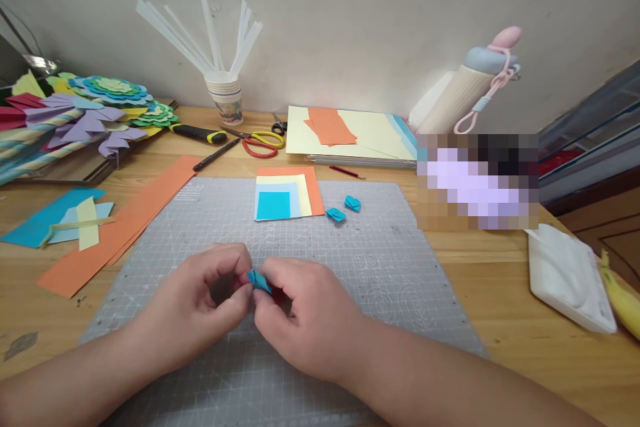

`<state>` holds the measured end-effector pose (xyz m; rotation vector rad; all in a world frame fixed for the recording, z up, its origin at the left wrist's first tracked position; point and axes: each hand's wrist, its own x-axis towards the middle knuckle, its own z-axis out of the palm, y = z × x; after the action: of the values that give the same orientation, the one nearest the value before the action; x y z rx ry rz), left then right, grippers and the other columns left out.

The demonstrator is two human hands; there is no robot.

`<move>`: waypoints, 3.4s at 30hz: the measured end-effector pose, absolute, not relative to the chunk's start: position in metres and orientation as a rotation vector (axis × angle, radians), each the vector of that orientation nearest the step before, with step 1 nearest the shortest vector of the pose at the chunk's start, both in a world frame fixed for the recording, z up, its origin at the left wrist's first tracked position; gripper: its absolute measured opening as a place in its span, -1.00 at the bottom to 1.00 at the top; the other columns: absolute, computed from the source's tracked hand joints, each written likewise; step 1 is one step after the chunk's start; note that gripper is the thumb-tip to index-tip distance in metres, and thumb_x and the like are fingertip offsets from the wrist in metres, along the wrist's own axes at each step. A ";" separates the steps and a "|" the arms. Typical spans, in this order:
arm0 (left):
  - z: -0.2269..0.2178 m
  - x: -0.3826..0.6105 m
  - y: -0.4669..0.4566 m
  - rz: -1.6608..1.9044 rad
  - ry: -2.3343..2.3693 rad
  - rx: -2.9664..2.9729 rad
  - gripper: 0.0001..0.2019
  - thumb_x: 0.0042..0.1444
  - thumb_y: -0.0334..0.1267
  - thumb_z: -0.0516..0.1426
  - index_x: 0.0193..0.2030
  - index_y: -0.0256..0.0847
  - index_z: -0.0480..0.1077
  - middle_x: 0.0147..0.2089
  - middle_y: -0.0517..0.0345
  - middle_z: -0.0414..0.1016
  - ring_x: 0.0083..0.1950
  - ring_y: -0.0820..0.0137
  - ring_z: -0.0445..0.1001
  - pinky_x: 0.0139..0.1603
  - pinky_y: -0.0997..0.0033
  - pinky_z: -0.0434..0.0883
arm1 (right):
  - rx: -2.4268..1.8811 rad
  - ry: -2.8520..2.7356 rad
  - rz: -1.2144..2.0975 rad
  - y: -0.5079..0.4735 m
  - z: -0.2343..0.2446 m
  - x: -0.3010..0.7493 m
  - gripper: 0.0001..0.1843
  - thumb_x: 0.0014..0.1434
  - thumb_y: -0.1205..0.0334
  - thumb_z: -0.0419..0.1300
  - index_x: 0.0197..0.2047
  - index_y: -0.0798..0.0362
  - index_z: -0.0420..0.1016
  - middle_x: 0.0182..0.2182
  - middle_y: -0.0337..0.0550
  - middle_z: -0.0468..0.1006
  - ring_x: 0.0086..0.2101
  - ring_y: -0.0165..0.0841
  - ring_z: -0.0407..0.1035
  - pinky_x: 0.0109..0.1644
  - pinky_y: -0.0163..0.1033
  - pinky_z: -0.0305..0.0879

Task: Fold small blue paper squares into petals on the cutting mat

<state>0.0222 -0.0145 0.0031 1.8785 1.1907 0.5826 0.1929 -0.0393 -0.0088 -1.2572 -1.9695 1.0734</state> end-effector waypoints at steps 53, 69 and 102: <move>0.007 0.016 -0.006 0.551 0.776 1.266 -0.82 0.22 -0.23 0.07 -0.40 -0.19 0.33 -0.39 0.24 0.44 -0.29 0.43 0.40 -0.22 0.46 0.30 | -1.132 -1.312 1.684 -0.034 -0.006 0.194 -0.83 0.15 0.22 0.13 -0.46 0.05 0.33 -0.53 -0.27 0.31 -0.47 -0.42 0.22 -0.37 -0.29 0.24; 0.003 0.016 -0.010 0.527 0.901 1.519 -0.80 0.21 -0.24 0.03 -0.45 -0.19 0.27 -0.45 0.27 0.23 -0.38 0.44 0.18 -0.34 0.43 0.17 | -1.054 -1.299 1.597 -0.034 -0.006 0.196 -0.82 0.21 0.19 0.15 -0.40 0.04 0.29 -0.52 -0.34 0.22 -0.48 -0.45 0.09 -0.39 -0.31 0.08; 0.003 0.014 0.000 0.612 0.821 1.028 -0.88 0.13 -0.26 0.21 -0.41 -0.21 0.52 -0.43 0.27 0.53 -0.36 0.52 0.42 -0.23 0.54 0.32 | -1.130 -1.261 1.650 -0.029 0.002 0.193 -0.88 0.10 0.26 0.14 -0.46 0.05 0.32 -0.54 -0.33 0.31 -0.50 -0.46 0.22 -0.39 -0.31 0.21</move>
<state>0.0138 -0.0005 0.0025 1.0279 0.8207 0.6119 0.1929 -0.0294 0.0022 -1.1301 -1.2609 1.6499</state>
